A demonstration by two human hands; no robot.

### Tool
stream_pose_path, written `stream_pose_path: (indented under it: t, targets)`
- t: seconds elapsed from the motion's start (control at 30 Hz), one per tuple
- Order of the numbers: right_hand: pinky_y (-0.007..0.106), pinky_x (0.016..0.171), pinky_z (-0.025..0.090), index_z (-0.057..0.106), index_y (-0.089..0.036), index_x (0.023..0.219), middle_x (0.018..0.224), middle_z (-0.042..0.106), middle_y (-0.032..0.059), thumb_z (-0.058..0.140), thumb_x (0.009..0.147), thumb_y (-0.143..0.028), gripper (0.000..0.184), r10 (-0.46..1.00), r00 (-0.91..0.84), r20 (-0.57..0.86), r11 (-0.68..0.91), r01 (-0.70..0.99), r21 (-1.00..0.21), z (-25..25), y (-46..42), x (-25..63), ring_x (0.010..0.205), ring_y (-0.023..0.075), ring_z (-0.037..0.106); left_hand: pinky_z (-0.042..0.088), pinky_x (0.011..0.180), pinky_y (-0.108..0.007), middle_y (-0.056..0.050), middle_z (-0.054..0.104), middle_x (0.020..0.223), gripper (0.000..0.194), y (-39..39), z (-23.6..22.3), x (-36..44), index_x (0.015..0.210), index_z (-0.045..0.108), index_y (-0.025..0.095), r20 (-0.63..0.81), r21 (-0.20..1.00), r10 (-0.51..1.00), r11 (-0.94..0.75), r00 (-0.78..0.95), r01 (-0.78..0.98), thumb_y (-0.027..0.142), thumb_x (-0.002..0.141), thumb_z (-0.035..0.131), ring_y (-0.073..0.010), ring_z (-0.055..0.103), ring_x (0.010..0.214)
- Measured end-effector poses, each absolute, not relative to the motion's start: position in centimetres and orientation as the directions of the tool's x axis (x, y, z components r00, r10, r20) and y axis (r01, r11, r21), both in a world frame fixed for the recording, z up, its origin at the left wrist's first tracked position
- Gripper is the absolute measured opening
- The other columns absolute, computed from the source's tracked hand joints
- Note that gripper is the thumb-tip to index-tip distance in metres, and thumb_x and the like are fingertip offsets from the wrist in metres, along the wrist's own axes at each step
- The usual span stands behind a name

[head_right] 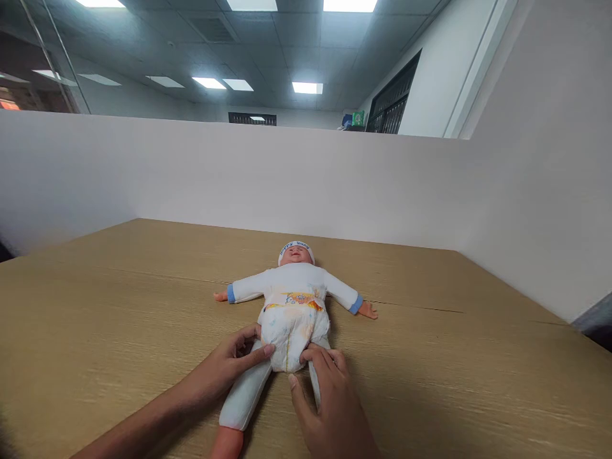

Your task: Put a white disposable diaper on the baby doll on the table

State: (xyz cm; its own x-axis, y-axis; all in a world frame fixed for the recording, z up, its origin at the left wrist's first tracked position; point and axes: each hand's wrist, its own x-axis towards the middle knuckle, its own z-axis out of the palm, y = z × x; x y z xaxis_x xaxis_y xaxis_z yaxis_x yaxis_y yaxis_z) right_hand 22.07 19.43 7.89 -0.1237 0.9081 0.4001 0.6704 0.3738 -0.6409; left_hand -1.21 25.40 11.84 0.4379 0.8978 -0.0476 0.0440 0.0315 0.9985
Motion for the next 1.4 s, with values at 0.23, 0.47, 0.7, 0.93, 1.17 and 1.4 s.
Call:
stream_pose_path:
  t: [0.23, 0.47, 0.7, 0.93, 1.17, 1.4]
  targets:
    - [0.042, 0.088, 0.052, 0.066, -0.025, 0.104, 0.102, 0.063, 0.0081, 0.056, 0.101, -0.039, 0.017, 0.946, -0.021, 0.324, 0.254, 0.669, -0.698, 8.6, 19.9, 21.6, 0.096, 0.0271, 0.060, 0.053, 0.099, -0.040, -0.010, 0.076, 0.121, 0.056, 25.8, 12.0, -1.3, 0.115, 0.072, 0.018, -0.049, 0.999, 0.879, 0.041, 0.474, 0.026, 0.066, 0.087, 0.082, -0.0307, 0.067, 0.115]
    - [0.035, 0.077, 0.046, 0.053, -0.026, 0.105, 0.091, 0.069, 0.0010, 0.062, 0.095, -0.053, 0.030, 0.975, 0.083, 0.205, 0.135, 0.507, -0.851, 9.2, 21.4, 22.6, 0.077, 0.0217, 0.059, 0.053, 0.097, -0.039, -0.012, 0.075, 0.123, 0.057, 25.9, 11.5, -1.1, 0.118, 0.070, 0.018, -0.030, 0.999, 0.883, 0.048, 0.468, -0.026, 0.066, 0.089, 0.080, -0.0290, 0.067, 0.112]
    - [0.036, 0.074, 0.046, 0.067, -0.025, 0.104, 0.102, 0.079, 0.0042, 0.067, 0.092, -0.065, 0.042, 0.993, 0.082, 0.089, 0.035, 0.505, -0.862, 10.0, 21.2, 23.8, 0.073, 0.0212, 0.064, 0.053, 0.096, -0.039, -0.012, 0.073, 0.123, 0.053, 26.0, 11.3, -1.2, 0.115, 0.069, 0.019, 0.001, 1.000, 0.898, 0.000, 0.440, -0.001, 0.064, 0.090, 0.079, -0.0288, 0.066, 0.111]
    - [0.038, 0.076, 0.052, 0.072, -0.025, 0.108, 0.107, 0.082, 0.0064, 0.070, 0.093, -0.063, 0.041, 0.993, 0.074, 0.093, 0.049, 0.459, -0.887, 8.9, 21.3, 24.0, 0.084, 0.0247, 0.070, 0.052, 0.094, -0.037, -0.010, 0.075, 0.115, 0.053, 26.2, 11.0, -1.3, 0.111, 0.069, 0.017, -0.010, 0.999, 0.890, 0.027, 0.457, -0.031, 0.064, 0.090, 0.080, -0.0276, 0.065, 0.108]
    - [0.046, 0.092, 0.056, 0.079, -0.026, 0.113, 0.112, 0.081, 0.0086, 0.067, 0.096, -0.060, 0.040, 0.990, 0.045, 0.133, 0.088, 0.534, -0.841, 8.5, 20.9, 24.1, 0.099, 0.0300, 0.072, 0.051, 0.094, -0.037, -0.010, 0.074, 0.114, 0.053, 26.0, 11.3, -1.4, 0.111, 0.069, 0.017, -0.015, 0.998, 0.882, 0.044, 0.471, -0.052, 0.064, 0.090, 0.081, -0.0271, 0.066, 0.108]
    - [0.051, 0.102, 0.051, 0.080, -0.028, 0.100, 0.113, 0.076, 0.0084, 0.063, 0.099, -0.046, 0.025, 0.952, -0.033, 0.305, 0.256, 0.630, -0.733, 8.4, 20.3, 22.3, 0.110, 0.0331, 0.063, 0.052, 0.100, -0.039, -0.012, 0.074, 0.123, 0.055, 26.2, 11.0, -1.4, 0.117, 0.070, 0.016, -0.008, 0.998, 0.886, 0.039, 0.464, -0.057, 0.062, 0.090, 0.081, -0.0288, 0.066, 0.115]
